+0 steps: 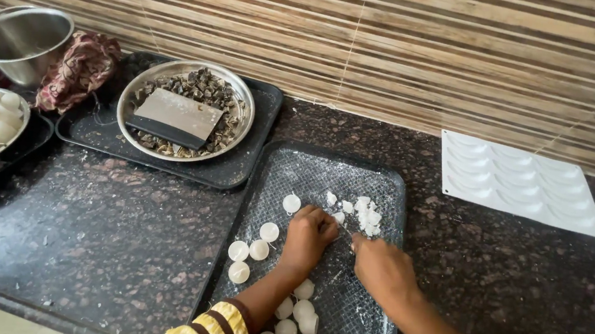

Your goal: The person cuts small white dough balls into smaller pieces with a knife on a floured tray, moving each ball into position and setting the cut pieces aside on the tray. A tray of whole dough balls and a plate with a dough scraper sit on the counter beside the work area.

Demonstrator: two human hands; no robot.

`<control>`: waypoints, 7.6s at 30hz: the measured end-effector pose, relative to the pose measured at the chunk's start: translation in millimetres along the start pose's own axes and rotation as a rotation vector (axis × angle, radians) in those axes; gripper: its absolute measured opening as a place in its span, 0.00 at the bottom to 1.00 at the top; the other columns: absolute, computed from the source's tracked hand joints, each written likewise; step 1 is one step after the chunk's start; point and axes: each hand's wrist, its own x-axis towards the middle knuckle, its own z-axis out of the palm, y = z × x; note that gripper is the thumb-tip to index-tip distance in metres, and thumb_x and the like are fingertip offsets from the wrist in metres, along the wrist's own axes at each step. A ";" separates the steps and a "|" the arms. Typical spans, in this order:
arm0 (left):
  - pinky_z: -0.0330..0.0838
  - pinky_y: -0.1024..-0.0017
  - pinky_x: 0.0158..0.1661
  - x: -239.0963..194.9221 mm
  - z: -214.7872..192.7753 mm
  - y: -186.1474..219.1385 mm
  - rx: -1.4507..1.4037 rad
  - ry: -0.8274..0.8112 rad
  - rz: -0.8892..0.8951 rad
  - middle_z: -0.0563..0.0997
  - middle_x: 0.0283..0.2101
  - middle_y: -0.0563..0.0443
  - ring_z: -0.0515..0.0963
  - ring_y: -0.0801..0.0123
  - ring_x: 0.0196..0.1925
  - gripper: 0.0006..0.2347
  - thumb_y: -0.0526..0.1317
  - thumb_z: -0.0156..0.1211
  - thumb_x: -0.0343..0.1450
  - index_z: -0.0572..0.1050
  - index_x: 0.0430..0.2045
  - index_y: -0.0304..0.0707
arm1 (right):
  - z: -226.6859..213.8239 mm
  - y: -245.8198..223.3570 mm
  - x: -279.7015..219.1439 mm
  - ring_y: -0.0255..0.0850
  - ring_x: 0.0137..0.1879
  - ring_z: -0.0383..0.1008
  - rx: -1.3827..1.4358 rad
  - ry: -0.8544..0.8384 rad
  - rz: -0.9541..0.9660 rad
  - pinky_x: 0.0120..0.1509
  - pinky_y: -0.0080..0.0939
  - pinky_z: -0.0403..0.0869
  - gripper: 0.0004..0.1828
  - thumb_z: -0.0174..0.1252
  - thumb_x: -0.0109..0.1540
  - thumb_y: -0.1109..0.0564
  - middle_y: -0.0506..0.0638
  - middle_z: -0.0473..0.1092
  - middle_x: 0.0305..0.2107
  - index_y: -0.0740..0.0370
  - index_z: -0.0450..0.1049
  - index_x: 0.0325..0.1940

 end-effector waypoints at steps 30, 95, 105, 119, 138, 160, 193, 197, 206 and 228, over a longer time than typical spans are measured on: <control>0.75 0.58 0.40 -0.6 -0.3 0.4 0.051 -0.019 -0.040 0.78 0.34 0.39 0.79 0.50 0.36 0.07 0.32 0.66 0.65 0.82 0.34 0.31 | -20.8 -23.1 72.3 0.50 0.50 0.81 -0.373 -0.140 -0.041 0.52 0.49 0.79 0.11 0.54 0.64 0.56 0.55 0.79 0.43 0.54 0.83 0.40; 0.76 0.62 0.45 7.2 -8.7 7.3 0.070 -0.119 -0.047 0.82 0.40 0.42 0.82 0.53 0.41 0.13 0.35 0.66 0.64 0.83 0.41 0.36 | -62.1 -12.6 -5.1 0.56 0.49 0.81 0.016 -0.219 0.332 0.57 0.58 0.77 0.14 0.50 0.67 0.44 0.54 0.79 0.42 0.44 0.79 0.49; 0.76 0.63 0.43 6.3 -11.2 13.7 0.084 -0.137 -0.084 0.81 0.38 0.43 0.81 0.57 0.38 0.11 0.35 0.66 0.66 0.83 0.42 0.36 | -28.8 -9.4 -0.1 0.58 0.47 0.81 0.010 -0.158 0.272 0.54 0.58 0.78 0.15 0.49 0.68 0.43 0.57 0.79 0.39 0.47 0.77 0.50; 0.75 0.66 0.36 5.9 -18.6 23.0 -0.040 -0.051 -0.128 0.79 0.33 0.43 0.80 0.60 0.31 0.07 0.37 0.63 0.71 0.82 0.36 0.32 | -18.9 -4.3 19.4 0.62 0.50 0.80 -0.014 -0.104 0.303 0.55 0.60 0.78 0.15 0.45 0.69 0.49 0.62 0.78 0.41 0.51 0.75 0.53; 0.79 0.71 0.39 -0.1 -14.7 3.1 -0.102 -0.118 -0.017 0.79 0.38 0.45 0.82 0.64 0.34 0.11 0.29 0.64 0.64 0.79 0.39 0.32 | -65.4 -7.6 9.4 0.59 0.57 0.78 0.005 -0.261 0.344 0.61 0.63 0.73 0.21 0.45 0.66 0.55 0.61 0.76 0.51 0.49 0.66 0.65; 0.80 0.71 0.36 2.6 -16.2 18.1 -0.039 -0.068 -0.073 0.80 0.34 0.44 0.83 0.66 0.31 0.10 0.33 0.70 0.64 0.80 0.35 0.29 | -99.0 -38.8 63.0 0.55 0.54 0.80 -0.269 -0.373 0.251 0.58 0.55 0.77 0.15 0.57 0.58 0.57 0.59 0.78 0.49 0.57 0.83 0.47; 0.77 0.62 0.40 -1.9 -11.4 10.6 0.027 -0.077 0.011 0.78 0.35 0.40 0.80 0.54 0.37 0.09 0.31 0.66 0.65 0.79 0.36 0.28 | -77.8 -76.8 144.4 0.42 0.42 0.81 -0.628 -0.663 0.090 0.51 0.49 0.68 0.07 0.64 0.56 0.56 0.49 0.82 0.34 0.50 0.86 0.35; 0.77 0.63 0.41 -3.0 -11.3 9.9 0.013 -0.106 -0.080 0.78 0.36 0.40 0.81 0.54 0.37 0.09 0.32 0.66 0.66 0.79 0.38 0.29 | -69.4 -78.3 148.1 0.42 0.42 0.81 -0.634 -0.672 0.078 0.50 0.50 0.68 0.07 0.64 0.55 0.56 0.48 0.82 0.35 0.50 0.87 0.35; 0.78 0.63 0.41 -2.5 -12.2 9.8 -0.005 -0.074 -0.020 0.79 0.38 0.40 0.81 0.53 0.38 0.09 0.32 0.66 0.66 0.79 0.37 0.29 | -51.3 -69.7 150.1 0.42 0.42 0.81 -0.657 -0.689 0.059 0.49 0.50 0.68 0.08 0.65 0.55 0.55 0.48 0.82 0.35 0.49 0.87 0.35; 0.76 0.61 0.42 -3.9 -9.0 6.5 0.020 -0.062 0.006 0.78 0.37 0.40 0.80 0.52 0.40 0.09 0.31 0.67 0.64 0.79 0.35 0.28 | -63.5 -65.0 148.5 0.41 0.44 0.83 -0.613 -0.703 0.122 0.47 0.51 0.74 0.10 0.64 0.54 0.55 0.44 0.83 0.38 0.47 0.88 0.37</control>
